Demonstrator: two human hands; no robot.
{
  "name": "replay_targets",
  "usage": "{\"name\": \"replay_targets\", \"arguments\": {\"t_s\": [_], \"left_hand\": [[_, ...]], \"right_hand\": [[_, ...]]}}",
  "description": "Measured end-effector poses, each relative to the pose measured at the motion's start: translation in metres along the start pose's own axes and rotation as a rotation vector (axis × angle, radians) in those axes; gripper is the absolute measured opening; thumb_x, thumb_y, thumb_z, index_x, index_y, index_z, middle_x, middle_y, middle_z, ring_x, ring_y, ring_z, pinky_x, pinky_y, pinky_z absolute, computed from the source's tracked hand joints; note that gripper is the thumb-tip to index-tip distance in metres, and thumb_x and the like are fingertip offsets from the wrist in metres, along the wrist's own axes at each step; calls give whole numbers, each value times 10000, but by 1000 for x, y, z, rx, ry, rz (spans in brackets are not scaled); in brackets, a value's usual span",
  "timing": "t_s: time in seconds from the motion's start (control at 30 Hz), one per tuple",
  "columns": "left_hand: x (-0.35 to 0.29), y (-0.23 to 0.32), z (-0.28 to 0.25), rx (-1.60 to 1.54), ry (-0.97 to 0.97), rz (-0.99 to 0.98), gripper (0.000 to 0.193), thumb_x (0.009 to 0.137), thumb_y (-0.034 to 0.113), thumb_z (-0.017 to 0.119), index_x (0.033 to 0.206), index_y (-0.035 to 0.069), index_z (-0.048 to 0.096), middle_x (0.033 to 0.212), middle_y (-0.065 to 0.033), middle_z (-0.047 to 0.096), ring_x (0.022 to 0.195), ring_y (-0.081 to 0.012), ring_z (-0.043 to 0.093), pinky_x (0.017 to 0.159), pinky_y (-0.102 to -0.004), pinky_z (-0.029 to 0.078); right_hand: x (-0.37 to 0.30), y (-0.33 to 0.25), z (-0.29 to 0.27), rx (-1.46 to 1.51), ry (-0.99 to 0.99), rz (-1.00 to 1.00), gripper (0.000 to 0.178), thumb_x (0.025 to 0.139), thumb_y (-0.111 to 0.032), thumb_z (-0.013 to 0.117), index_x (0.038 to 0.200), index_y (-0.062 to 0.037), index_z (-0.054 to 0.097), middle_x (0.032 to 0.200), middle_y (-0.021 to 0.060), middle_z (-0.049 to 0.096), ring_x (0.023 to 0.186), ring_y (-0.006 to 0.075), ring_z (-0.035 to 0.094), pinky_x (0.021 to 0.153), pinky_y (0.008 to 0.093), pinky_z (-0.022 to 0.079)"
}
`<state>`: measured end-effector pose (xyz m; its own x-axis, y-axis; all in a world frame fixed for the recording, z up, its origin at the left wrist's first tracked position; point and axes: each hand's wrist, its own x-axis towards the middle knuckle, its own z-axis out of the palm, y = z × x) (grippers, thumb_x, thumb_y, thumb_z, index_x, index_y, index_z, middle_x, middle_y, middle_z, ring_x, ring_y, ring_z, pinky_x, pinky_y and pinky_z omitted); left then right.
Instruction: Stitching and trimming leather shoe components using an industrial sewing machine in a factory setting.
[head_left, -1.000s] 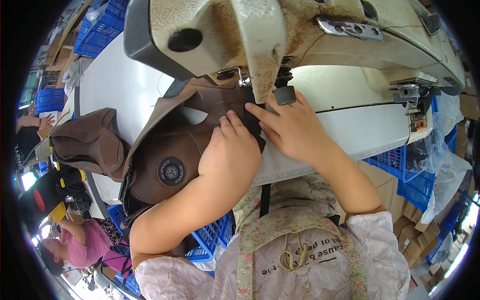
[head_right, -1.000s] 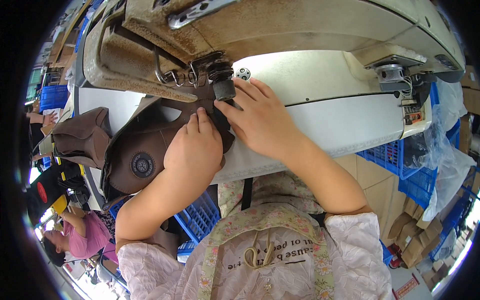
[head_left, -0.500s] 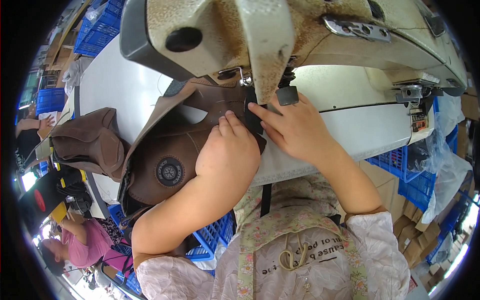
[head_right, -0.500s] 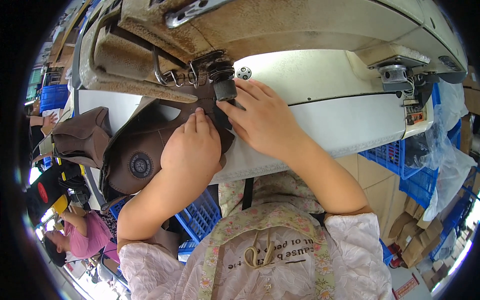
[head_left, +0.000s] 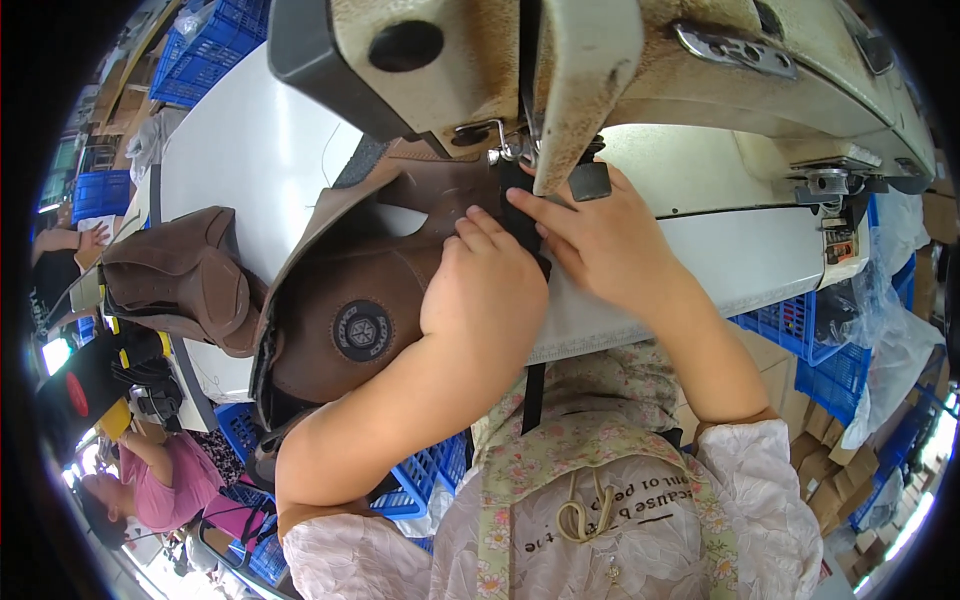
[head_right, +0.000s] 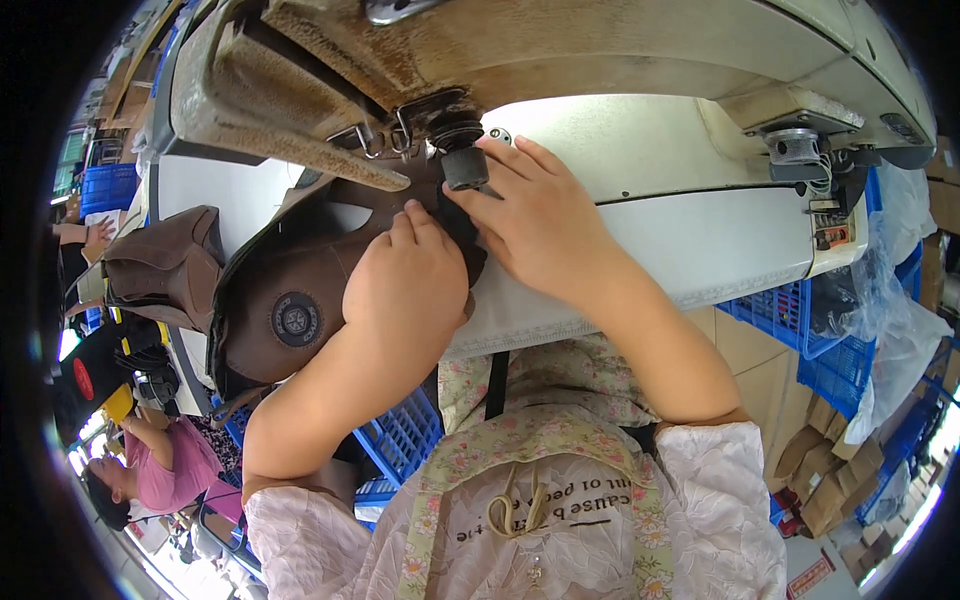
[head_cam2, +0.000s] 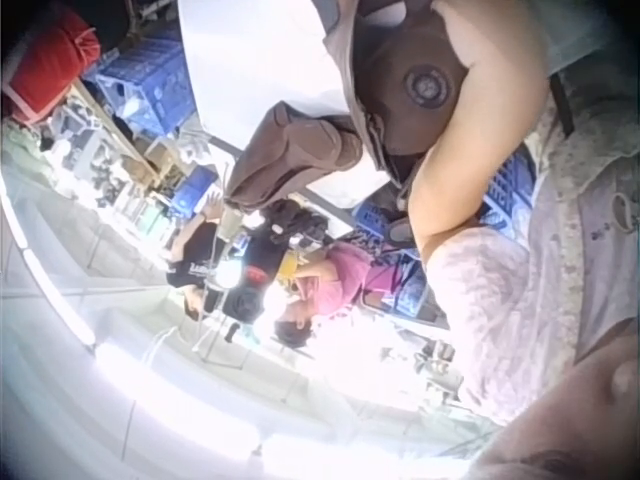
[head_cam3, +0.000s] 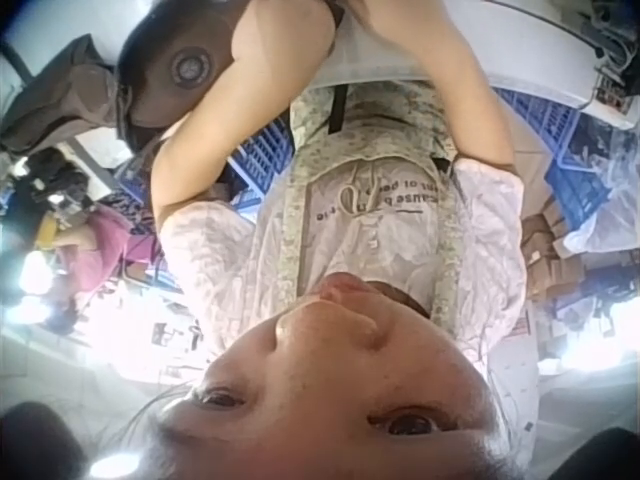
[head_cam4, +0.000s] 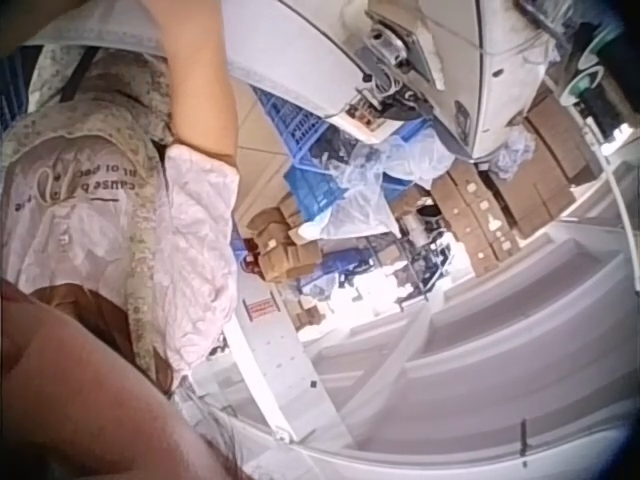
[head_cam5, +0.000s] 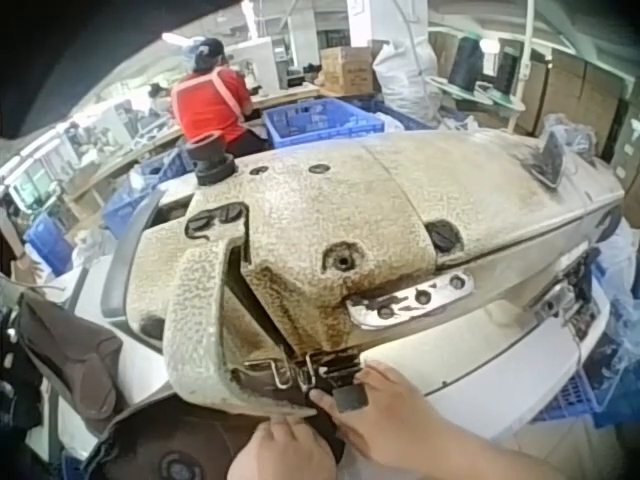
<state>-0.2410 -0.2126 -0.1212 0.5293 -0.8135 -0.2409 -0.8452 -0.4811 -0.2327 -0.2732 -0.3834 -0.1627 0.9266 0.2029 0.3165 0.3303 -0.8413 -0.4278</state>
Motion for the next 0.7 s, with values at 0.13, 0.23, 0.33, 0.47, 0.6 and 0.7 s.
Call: {"name": "replay_targets", "arguments": {"t_s": [0.13,0.23,0.33,0.47,0.6,0.7], "left_hand": [[9,5,-6,20,-67,-44,442,852,121,576,1184,-167,612,1269,-391,565,1129,-425,626,902,-401,518],[10,8,-4,31,-69,-69,434,847,129,577,1180,-145,626,1243,-352,590,1095,-404,625,905,-417,505],[9,5,-12,-5,-16,-79,386,825,148,591,1118,-88,680,1126,-249,637,1006,-347,606,892,-433,480],[3,7,-5,58,217,-94,269,734,208,672,922,23,722,869,-83,578,843,-241,537,780,-402,437],[-11,25,-4,237,263,-115,228,813,77,605,1008,-24,666,879,-129,636,830,-261,635,747,-366,510],[-21,27,-7,192,265,-120,285,815,88,593,1062,-42,653,1020,-199,676,993,-323,667,883,-406,534]], "right_hand": [[6,3,-3,-22,12,-16,396,747,-90,697,1143,-115,686,1202,113,639,1268,314,516,1087,487,389],[6,4,-3,-28,17,-28,371,737,-83,693,1107,-103,698,1181,113,644,1243,315,532,1080,486,398],[-1,4,2,7,16,-48,333,751,-89,676,1083,-93,708,1159,114,650,1218,312,549,1069,480,411],[-3,9,6,40,53,-73,275,802,-104,628,1059,-95,726,1174,103,667,1201,284,579,1062,445,428],[-4,12,6,35,72,-94,243,833,-123,608,1038,-105,737,1204,85,680,1204,243,594,1065,414,432],[-5,11,5,41,94,-91,234,858,-135,589,1034,-117,742,1205,76,682,1200,233,597,1067,397,429]]}}
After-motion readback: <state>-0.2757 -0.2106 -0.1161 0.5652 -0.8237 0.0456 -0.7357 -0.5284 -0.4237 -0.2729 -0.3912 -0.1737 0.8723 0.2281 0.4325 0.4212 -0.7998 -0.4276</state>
